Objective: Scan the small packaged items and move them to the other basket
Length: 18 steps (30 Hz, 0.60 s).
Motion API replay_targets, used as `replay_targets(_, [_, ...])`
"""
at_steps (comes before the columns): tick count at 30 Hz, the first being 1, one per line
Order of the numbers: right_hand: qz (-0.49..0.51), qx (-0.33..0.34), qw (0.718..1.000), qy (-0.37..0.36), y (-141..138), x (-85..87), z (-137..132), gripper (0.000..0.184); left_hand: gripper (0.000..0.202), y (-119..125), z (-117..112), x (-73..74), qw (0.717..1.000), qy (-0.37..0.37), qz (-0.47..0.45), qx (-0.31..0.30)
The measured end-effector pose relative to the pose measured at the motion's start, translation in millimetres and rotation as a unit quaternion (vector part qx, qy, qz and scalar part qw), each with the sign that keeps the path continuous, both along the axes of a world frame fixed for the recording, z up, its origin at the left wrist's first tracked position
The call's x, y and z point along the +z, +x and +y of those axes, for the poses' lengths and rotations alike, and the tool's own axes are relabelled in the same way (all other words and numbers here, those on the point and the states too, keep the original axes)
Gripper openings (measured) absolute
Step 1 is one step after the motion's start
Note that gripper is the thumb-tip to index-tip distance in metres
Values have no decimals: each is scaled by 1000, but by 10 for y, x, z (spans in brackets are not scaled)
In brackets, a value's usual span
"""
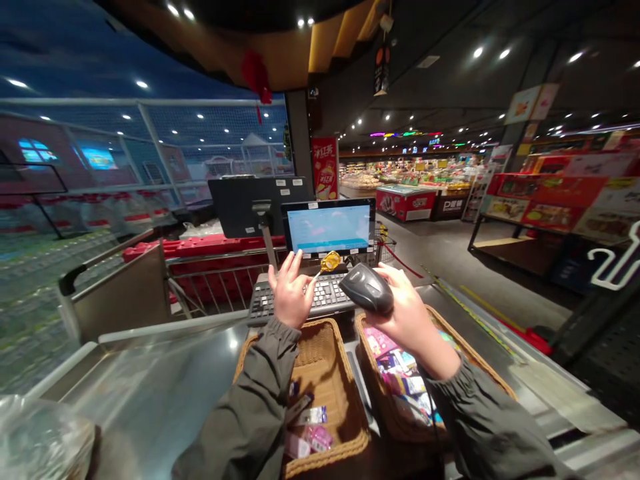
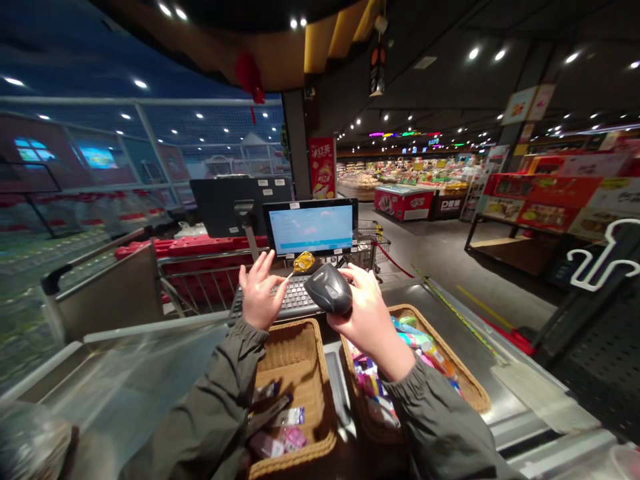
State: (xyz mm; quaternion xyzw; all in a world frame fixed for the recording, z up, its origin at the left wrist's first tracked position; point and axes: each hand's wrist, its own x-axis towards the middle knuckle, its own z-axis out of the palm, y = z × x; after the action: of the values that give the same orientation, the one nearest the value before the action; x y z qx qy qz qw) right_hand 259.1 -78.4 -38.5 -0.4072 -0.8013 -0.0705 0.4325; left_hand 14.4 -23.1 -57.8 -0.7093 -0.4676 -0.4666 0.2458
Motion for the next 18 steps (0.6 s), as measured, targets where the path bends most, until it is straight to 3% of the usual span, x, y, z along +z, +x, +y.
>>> replay_targets(18, [-18, 3, 1000, -13, -247, -140, -162, 36, 20, -259, -69, -110, 1000, -15, -3, 1])
